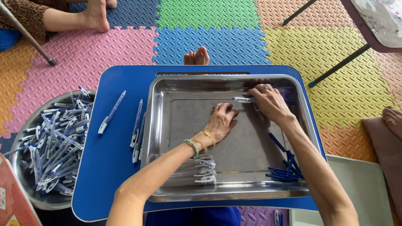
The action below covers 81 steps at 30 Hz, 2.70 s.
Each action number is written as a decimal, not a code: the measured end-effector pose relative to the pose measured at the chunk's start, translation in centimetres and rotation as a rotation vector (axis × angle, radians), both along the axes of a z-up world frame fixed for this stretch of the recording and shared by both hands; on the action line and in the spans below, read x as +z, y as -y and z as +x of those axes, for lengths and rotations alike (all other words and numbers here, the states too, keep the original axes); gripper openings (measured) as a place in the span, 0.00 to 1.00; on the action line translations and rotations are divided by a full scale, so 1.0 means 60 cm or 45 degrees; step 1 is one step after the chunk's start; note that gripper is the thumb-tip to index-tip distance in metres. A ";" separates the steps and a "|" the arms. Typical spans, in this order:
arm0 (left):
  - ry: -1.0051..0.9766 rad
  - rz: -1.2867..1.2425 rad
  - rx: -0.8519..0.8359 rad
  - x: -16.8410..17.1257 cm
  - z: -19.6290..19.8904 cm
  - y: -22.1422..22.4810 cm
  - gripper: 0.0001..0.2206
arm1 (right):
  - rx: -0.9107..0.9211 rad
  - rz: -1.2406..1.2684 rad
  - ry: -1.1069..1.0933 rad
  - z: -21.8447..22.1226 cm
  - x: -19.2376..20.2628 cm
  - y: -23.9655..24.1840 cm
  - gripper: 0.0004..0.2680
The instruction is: The person assembles ballpoint pens by inserting the ink tubes and springs into the pen barrels and attaching the caps.
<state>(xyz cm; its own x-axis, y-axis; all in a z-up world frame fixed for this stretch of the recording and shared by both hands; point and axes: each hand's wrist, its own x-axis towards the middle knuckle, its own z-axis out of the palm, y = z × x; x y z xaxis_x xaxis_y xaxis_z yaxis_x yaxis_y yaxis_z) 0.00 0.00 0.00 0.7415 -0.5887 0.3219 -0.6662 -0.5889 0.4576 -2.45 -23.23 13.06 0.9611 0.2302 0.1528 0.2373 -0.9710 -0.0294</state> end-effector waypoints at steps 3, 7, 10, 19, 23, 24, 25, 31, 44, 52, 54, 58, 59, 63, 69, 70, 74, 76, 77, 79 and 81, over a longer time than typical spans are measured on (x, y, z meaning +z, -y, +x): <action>-0.045 -0.010 -0.061 0.025 -0.003 0.006 0.15 | -0.152 0.197 0.047 -0.054 0.016 0.030 0.20; -0.011 -0.123 -0.090 0.056 0.016 -0.024 0.20 | -0.262 0.124 -0.022 -0.086 -0.011 0.093 0.21; 0.009 -0.301 -0.058 0.129 0.049 -0.089 0.17 | -0.356 0.067 -0.050 -0.093 0.001 0.088 0.22; 0.410 -0.020 0.561 0.095 0.169 -0.591 0.20 | -0.488 0.588 -0.152 -0.305 0.136 -0.053 0.15; -0.044 0.407 0.832 0.066 0.155 -0.647 0.13 | -0.516 0.670 -0.094 -0.373 0.119 -0.042 0.16; 0.000 0.415 0.885 0.071 0.150 -0.651 0.08 | -0.525 0.696 -0.077 -0.387 0.120 -0.046 0.15; 0.001 0.406 0.884 0.063 0.152 -0.654 0.08 | -0.526 0.689 -0.073 -0.396 0.124 -0.053 0.15; -0.061 0.183 0.761 0.121 0.054 -0.646 0.09 | -0.390 0.802 -0.006 -0.416 0.160 -0.156 0.11; -1.372 -1.866 -0.175 0.295 -0.294 -0.332 0.15 | 0.204 1.756 0.216 -0.367 0.122 -0.431 0.10; -2.063 -1.413 -0.806 0.311 -0.323 -0.379 0.17 | 0.306 1.458 -0.184 -0.406 0.203 -0.313 0.07; -2.070 -1.271 -0.818 0.282 -0.325 -0.363 0.15 | 0.324 1.224 -0.272 -0.411 0.243 -0.334 0.07; -1.971 -1.304 -0.752 0.293 -0.325 -0.353 0.18 | 0.228 1.467 0.016 -0.392 0.157 -0.300 0.14; -1.933 -1.367 -0.694 0.290 -0.327 -0.349 0.18 | 0.136 1.516 0.104 -0.396 0.150 -0.296 0.20; -1.895 -1.486 -0.562 0.271 -0.323 -0.337 0.18 | -0.019 2.027 0.201 -0.406 0.089 -0.306 0.31; -1.898 -1.500 -0.543 0.263 -0.337 -0.325 0.16 | -0.066 2.240 0.117 -0.433 0.102 -0.365 0.08; -1.898 -1.497 -0.547 0.264 -0.342 -0.324 0.16 | -0.066 2.240 0.122 -0.439 0.105 -0.373 0.08; -1.876 -1.485 -0.562 0.270 -0.346 -0.321 0.17 | -0.069 1.968 0.343 -0.438 0.113 -0.394 0.08; -1.879 -1.490 -0.577 0.268 -0.348 -0.318 0.18 | -0.059 1.952 0.385 -0.439 0.117 -0.405 0.09; -1.867 -1.484 -0.587 0.266 -0.351 -0.317 0.18 | -0.047 1.949 0.406 -0.442 0.123 -0.413 0.09; -1.854 -1.476 -0.597 0.261 -0.354 -0.315 0.18 | -0.036 1.946 0.428 -0.447 0.126 -0.421 0.09; -1.839 -1.465 -0.589 0.256 -0.357 -0.314 0.19 | -0.060 1.872 0.441 -0.448 0.120 -0.421 0.09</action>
